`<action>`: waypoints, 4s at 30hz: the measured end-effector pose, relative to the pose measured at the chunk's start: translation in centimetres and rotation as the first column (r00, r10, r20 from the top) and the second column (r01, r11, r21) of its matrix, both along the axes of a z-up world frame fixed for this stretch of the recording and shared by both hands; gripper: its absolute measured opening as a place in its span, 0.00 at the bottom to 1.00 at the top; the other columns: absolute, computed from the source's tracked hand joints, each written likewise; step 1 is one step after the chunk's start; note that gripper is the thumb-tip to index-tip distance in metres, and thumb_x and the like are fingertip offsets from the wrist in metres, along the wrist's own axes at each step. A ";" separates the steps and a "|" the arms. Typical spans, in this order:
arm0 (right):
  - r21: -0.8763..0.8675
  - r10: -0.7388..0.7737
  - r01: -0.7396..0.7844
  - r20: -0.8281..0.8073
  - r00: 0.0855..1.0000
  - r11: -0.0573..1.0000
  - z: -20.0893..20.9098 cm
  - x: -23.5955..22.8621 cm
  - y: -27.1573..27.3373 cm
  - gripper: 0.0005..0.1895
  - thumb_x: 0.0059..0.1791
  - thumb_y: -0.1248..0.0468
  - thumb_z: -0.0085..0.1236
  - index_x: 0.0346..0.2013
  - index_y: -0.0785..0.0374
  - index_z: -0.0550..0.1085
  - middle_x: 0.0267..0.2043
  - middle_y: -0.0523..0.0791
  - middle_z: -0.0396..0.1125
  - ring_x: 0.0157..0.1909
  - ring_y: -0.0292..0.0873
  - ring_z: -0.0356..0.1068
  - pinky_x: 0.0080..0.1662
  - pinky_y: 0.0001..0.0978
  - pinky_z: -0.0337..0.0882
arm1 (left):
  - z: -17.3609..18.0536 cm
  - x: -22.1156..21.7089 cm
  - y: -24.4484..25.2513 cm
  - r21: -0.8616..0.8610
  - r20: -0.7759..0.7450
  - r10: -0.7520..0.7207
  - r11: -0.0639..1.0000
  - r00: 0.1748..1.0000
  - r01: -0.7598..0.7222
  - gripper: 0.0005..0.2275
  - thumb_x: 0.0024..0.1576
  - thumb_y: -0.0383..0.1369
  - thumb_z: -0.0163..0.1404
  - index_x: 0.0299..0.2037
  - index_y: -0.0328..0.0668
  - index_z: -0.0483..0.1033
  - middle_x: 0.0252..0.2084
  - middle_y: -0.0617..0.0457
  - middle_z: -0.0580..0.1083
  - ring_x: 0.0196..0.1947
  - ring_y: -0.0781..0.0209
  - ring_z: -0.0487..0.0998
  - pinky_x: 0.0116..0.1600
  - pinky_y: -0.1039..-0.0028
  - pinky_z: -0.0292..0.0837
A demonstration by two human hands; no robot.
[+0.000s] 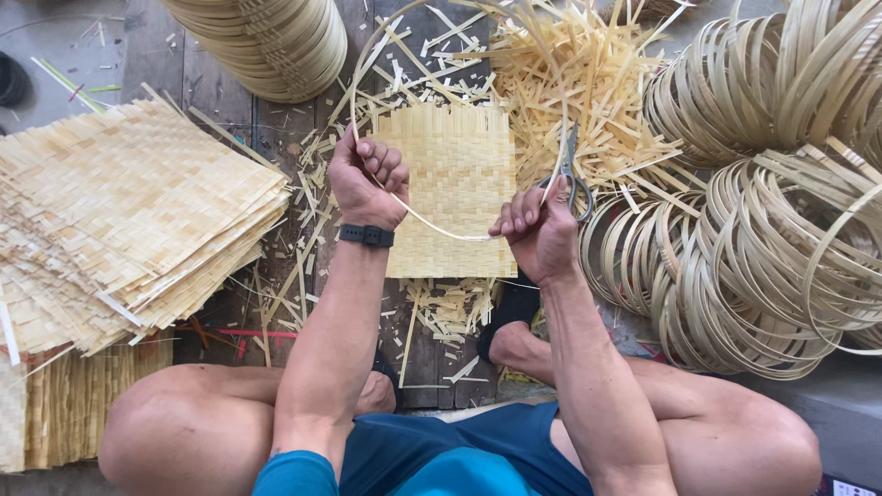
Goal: The person sits on the floor and repeatedly trims the edges of square woven bamboo mats using shears to create circular trays. They place a circular bamboo ring on the mat as a guide, cut around it, and then stack the finished circular trays.
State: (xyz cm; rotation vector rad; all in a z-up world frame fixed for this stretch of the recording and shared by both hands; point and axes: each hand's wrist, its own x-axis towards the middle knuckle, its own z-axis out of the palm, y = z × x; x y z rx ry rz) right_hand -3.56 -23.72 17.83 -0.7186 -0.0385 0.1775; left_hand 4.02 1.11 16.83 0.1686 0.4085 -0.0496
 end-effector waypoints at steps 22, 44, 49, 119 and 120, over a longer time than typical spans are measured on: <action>0.075 0.019 -0.018 -0.010 1.000 0.997 -0.4 -0.3 0.2 0.28 0.60 0.43 0.39 0.31 0.61 0.73 0.32 0.46 0.69 0.42 0.48 0.72 0.56 0.56 0.73 | -2.4 -0.5 0.5 0.013 0.085 -0.034 0.999 0.996 0.033 0.22 0.65 0.44 0.46 0.18 0.45 0.66 0.15 0.60 0.57 0.15 0.69 0.52 0.19 0.78 0.47; 0.063 -0.045 0.050 -0.091 0.995 0.997 -0.1 -1.8 3.9 0.25 0.60 0.45 0.41 0.32 0.60 0.72 0.33 0.47 0.67 0.41 0.47 0.71 0.60 0.59 0.74 | -1.2 -0.1 2.0 0.040 0.052 -0.057 0.998 0.997 0.055 0.22 0.65 0.46 0.48 0.19 0.46 0.65 0.15 0.61 0.57 0.15 0.69 0.53 0.19 0.79 0.49; -0.187 -0.341 0.308 -0.182 0.922 0.933 2.8 1.1 -0.4 0.22 0.56 0.49 0.36 0.54 0.55 0.72 0.35 0.47 0.73 0.40 0.46 0.75 0.48 0.47 0.78 | -1.2 -0.9 2.6 0.301 0.016 -0.238 0.927 0.971 0.223 0.19 0.63 0.48 0.51 0.26 0.43 0.72 0.18 0.61 0.61 0.16 0.71 0.58 0.20 0.80 0.52; -0.985 -0.350 -0.098 -0.143 0.926 0.143 -17.4 8.5 -5.2 0.13 0.42 0.65 0.73 0.41 0.61 0.83 0.36 0.46 0.78 0.35 0.35 0.77 0.41 0.26 0.77 | -22.0 0.9 5.2 0.882 -0.470 0.000 0.051 0.883 0.469 0.09 0.43 0.25 0.67 0.33 0.36 0.84 0.29 0.52 0.82 0.26 0.68 0.81 0.34 0.77 0.81; -0.988 -0.353 -0.104 -0.139 0.925 0.116 -17.3 8.8 -5.1 0.13 0.42 0.66 0.73 0.41 0.60 0.83 0.35 0.46 0.78 0.34 0.35 0.77 0.41 0.26 0.77 | -22.0 1.3 5.2 0.885 -0.464 0.008 0.034 0.886 0.464 0.09 0.43 0.25 0.67 0.33 0.37 0.84 0.29 0.53 0.82 0.26 0.69 0.81 0.34 0.77 0.81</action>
